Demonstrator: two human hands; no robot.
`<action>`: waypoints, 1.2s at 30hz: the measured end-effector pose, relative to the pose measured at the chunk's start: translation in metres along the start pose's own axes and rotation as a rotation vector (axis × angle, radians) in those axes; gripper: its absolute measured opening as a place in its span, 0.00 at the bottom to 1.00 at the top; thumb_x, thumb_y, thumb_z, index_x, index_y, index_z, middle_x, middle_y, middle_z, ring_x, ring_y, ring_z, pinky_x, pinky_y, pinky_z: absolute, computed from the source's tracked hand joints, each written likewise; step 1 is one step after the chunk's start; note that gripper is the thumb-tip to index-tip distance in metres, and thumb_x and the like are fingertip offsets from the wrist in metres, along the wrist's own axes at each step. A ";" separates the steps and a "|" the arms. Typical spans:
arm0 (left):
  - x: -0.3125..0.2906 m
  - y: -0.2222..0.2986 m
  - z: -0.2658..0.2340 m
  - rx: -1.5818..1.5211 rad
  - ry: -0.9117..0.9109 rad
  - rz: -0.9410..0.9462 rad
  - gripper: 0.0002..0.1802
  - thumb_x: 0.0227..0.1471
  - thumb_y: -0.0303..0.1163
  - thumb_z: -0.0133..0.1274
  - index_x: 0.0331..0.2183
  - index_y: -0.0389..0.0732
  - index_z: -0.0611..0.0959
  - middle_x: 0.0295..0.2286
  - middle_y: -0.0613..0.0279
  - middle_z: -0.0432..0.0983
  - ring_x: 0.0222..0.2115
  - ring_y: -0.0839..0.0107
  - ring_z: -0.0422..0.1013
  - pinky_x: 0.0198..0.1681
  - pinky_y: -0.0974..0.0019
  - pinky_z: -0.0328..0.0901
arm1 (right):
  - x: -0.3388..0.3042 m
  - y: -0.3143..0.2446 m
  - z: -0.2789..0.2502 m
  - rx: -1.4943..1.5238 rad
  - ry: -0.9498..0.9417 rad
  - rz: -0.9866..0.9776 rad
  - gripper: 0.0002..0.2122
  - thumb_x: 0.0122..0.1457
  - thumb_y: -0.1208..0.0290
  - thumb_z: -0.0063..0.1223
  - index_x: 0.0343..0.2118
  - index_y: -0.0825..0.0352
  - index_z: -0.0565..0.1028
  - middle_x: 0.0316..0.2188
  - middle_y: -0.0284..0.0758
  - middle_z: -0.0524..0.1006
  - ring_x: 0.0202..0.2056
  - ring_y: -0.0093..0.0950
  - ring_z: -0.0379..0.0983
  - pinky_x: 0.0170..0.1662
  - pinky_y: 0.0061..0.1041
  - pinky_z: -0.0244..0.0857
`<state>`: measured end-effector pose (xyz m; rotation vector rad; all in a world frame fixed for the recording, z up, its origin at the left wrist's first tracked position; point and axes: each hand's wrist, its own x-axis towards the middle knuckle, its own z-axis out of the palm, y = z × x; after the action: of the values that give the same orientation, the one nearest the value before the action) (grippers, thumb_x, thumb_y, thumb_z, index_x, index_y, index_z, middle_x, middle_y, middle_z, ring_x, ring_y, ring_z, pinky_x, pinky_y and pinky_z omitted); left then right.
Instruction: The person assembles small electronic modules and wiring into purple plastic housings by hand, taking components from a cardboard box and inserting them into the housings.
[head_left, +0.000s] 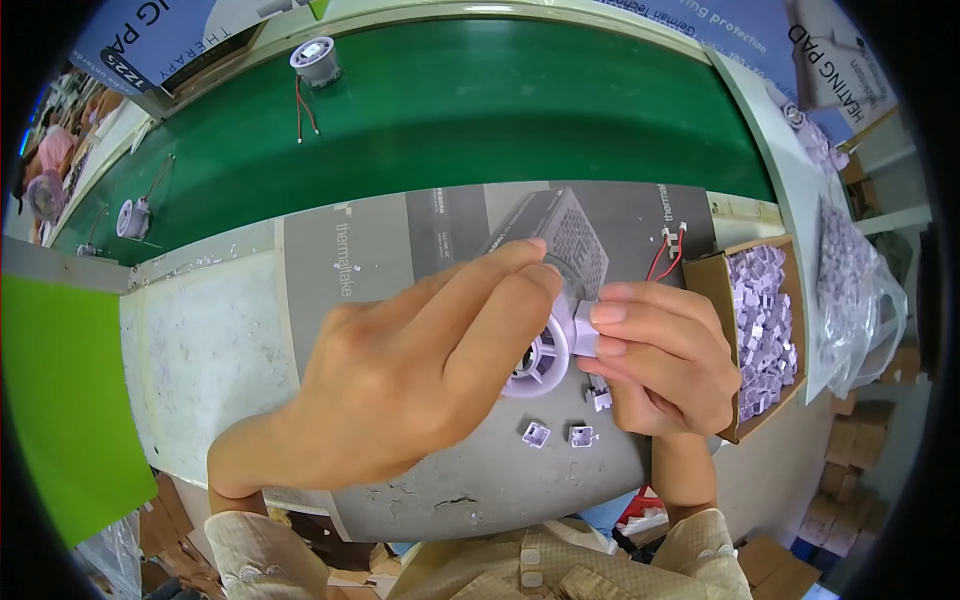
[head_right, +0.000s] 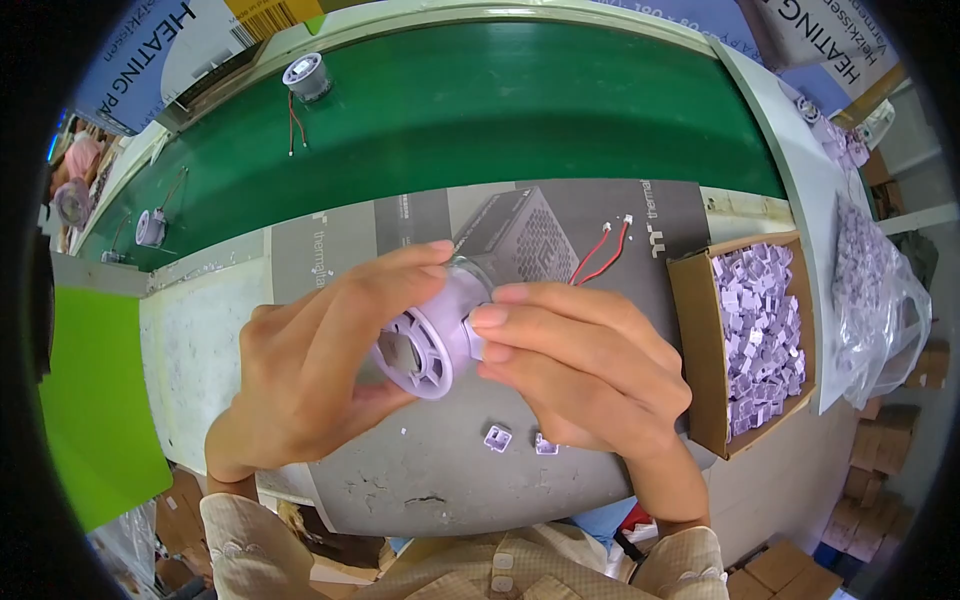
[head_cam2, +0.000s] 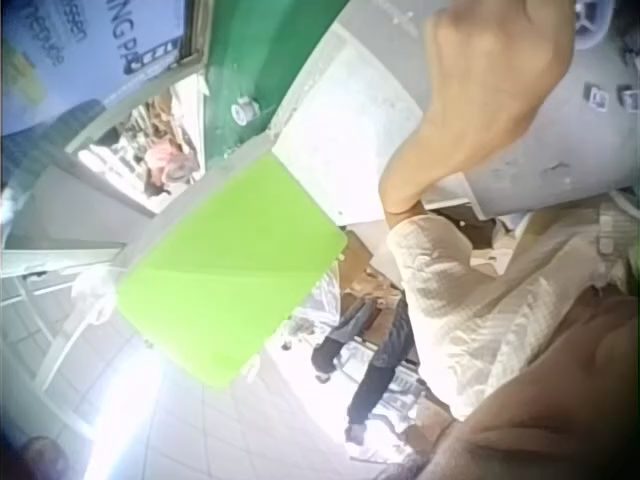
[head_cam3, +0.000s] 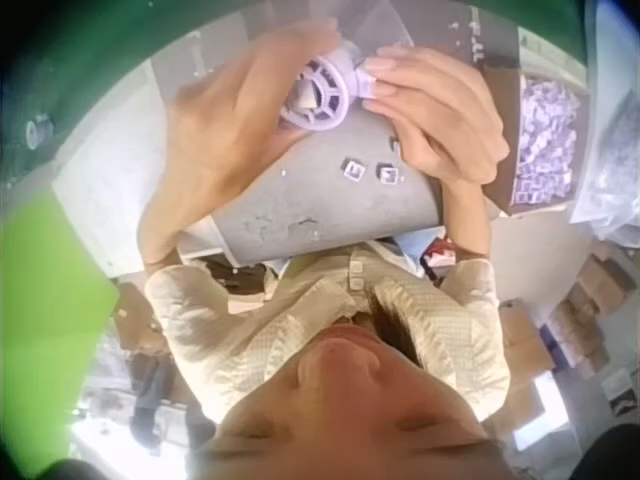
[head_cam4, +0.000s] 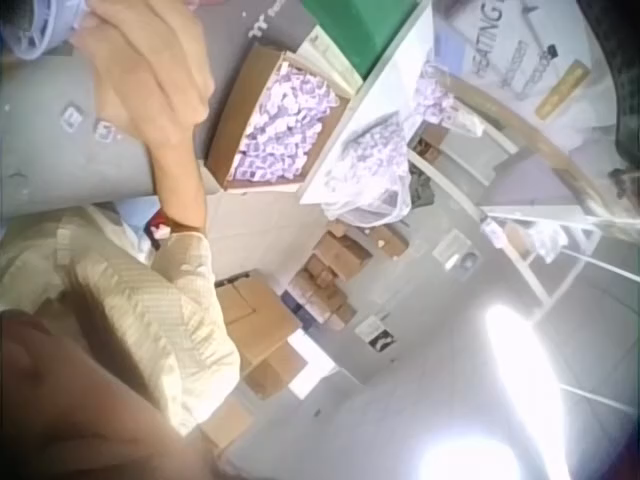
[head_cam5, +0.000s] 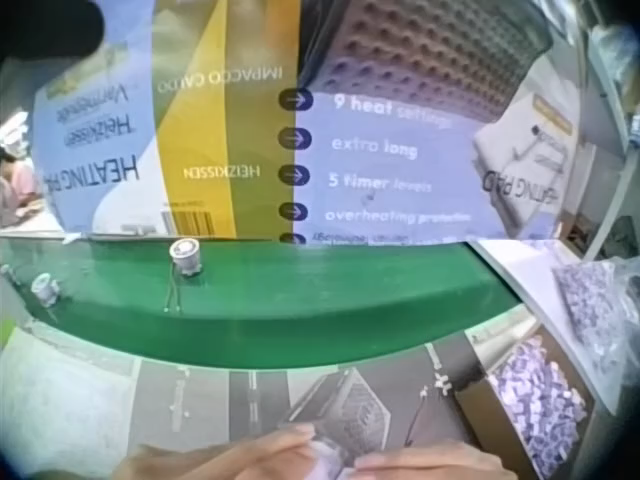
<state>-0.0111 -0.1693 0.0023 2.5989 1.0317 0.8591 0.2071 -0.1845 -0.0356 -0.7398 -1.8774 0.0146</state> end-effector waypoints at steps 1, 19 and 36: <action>0.001 0.000 -0.003 0.007 0.004 -0.003 0.34 0.32 0.25 0.72 0.45 0.37 0.78 0.46 0.55 0.80 0.40 0.58 0.81 0.37 0.65 0.77 | 0.000 0.002 0.001 -0.012 -0.008 -0.016 0.14 0.38 0.80 0.72 0.31 0.66 0.82 0.36 0.36 0.83 0.36 0.34 0.80 0.36 0.25 0.76; -0.099 -0.307 -0.122 0.392 -0.181 -0.878 0.46 0.29 0.33 0.77 0.52 0.37 0.74 0.40 0.47 0.80 0.44 0.51 0.76 0.50 0.59 0.68 | -0.011 0.024 -0.033 0.200 -1.050 0.758 0.20 0.43 0.76 0.70 0.39 0.66 0.72 0.36 0.40 0.75 0.38 0.45 0.74 0.38 0.39 0.69; 0.039 -0.389 -0.032 0.757 -0.104 0.043 0.44 0.44 0.11 0.51 0.61 0.54 0.67 0.46 0.53 0.76 0.45 0.52 0.74 0.43 0.53 0.71 | -0.021 0.031 -0.035 0.198 -0.842 0.681 0.11 0.48 0.81 0.65 0.35 0.67 0.78 0.33 0.38 0.77 0.33 0.37 0.76 0.37 0.32 0.72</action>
<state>-0.2232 0.1412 -0.1085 3.2256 1.4963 0.3608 0.2564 -0.1815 -0.0482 -1.3277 -2.2299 1.0699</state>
